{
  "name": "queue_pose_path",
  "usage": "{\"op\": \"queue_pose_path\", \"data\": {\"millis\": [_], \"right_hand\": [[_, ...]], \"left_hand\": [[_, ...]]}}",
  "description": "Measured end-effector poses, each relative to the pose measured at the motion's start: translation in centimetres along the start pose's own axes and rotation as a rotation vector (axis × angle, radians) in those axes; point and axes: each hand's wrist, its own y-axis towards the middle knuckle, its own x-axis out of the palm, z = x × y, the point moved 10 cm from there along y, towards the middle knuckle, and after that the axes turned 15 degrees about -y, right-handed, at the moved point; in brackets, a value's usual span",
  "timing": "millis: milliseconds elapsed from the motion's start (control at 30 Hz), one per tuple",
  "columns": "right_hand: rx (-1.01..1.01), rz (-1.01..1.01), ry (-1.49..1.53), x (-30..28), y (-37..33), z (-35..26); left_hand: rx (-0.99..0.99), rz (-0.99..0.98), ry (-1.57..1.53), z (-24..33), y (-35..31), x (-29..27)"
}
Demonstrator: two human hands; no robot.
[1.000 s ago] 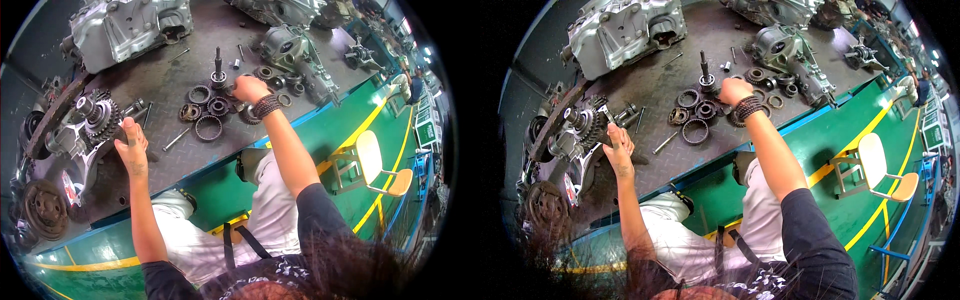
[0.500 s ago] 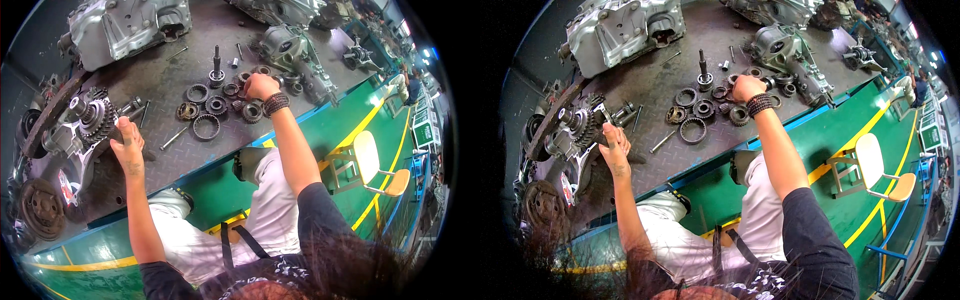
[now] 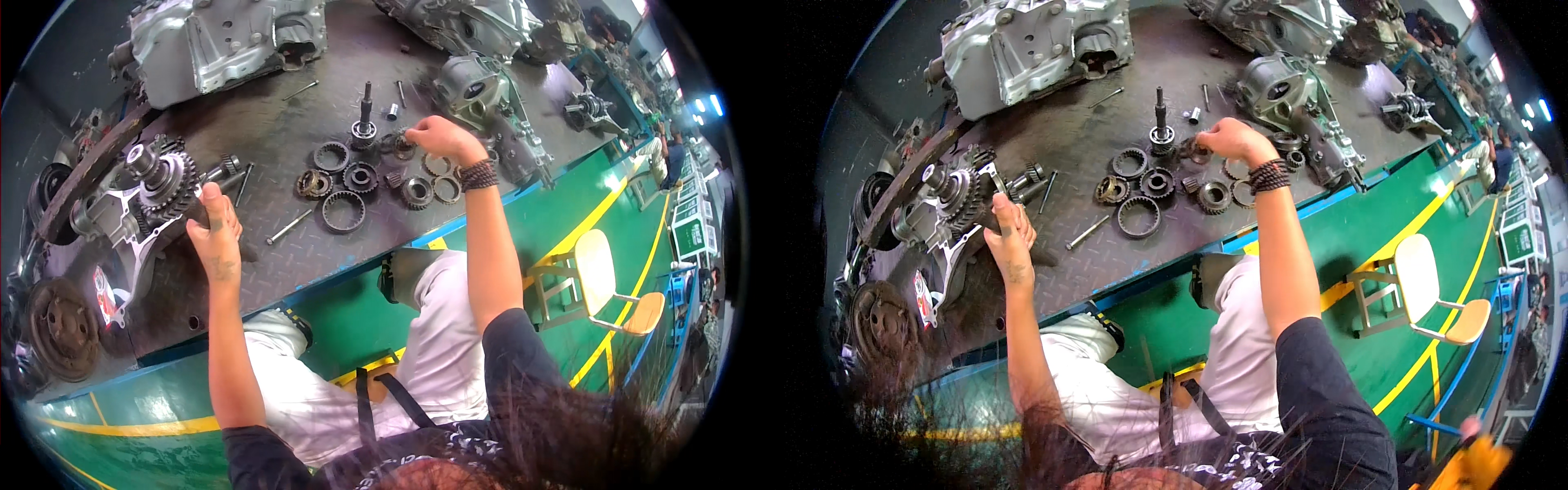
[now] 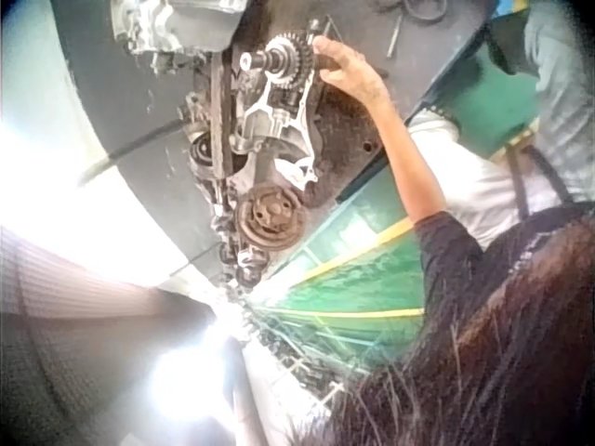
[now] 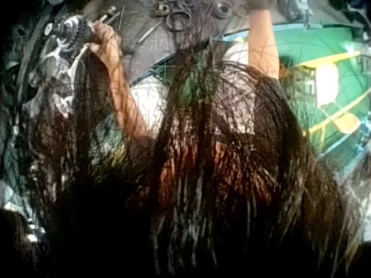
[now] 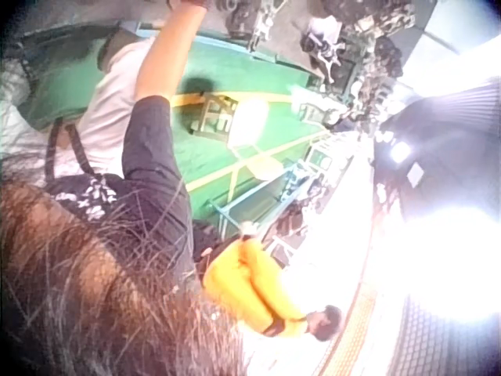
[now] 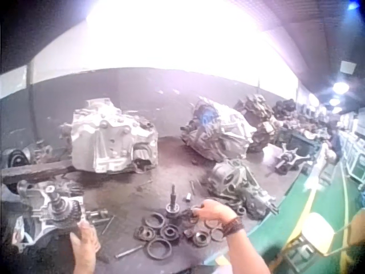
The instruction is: The person assembles a transmission shaft by fitting gears and rings onto the shaft by hand, sets the assembled shaft on the table, and rubs their hands together.
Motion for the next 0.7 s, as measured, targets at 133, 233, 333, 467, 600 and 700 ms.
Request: {"op": "queue_pose_path", "data": {"millis": [133,233,333,467,600,700], "right_hand": [[-0.065,-0.142,0.585,-0.5,-2.5,-3.3],[-0.461,-0.204,1.060,-2.2,-3.5,-7.3],[-0.732,-0.414,1.235,-3.3,-6.1,-12.1],[-0.920,-0.471,1.345,-4.3,-7.9,-17.7],[-1.075,-0.233,1.505,-9.3,-10.7,-22.2],[-1.075,0.116,1.262,-11.8,-13.8,-25.2]], "left_hand": [[0.001,0.016,-0.001,0.2,-0.3,-0.2],[0.019,0.002,0.108,-0.5,0.0,0.1],[0.017,0.011,0.122,-0.2,-0.2,0.7],[-0.004,0.030,0.229,-1.5,-0.2,-1.1],[0.066,0.018,0.278,0.8,-1.2,2.0],[0.101,-0.051,0.295,0.1,-0.9,2.0]]}}
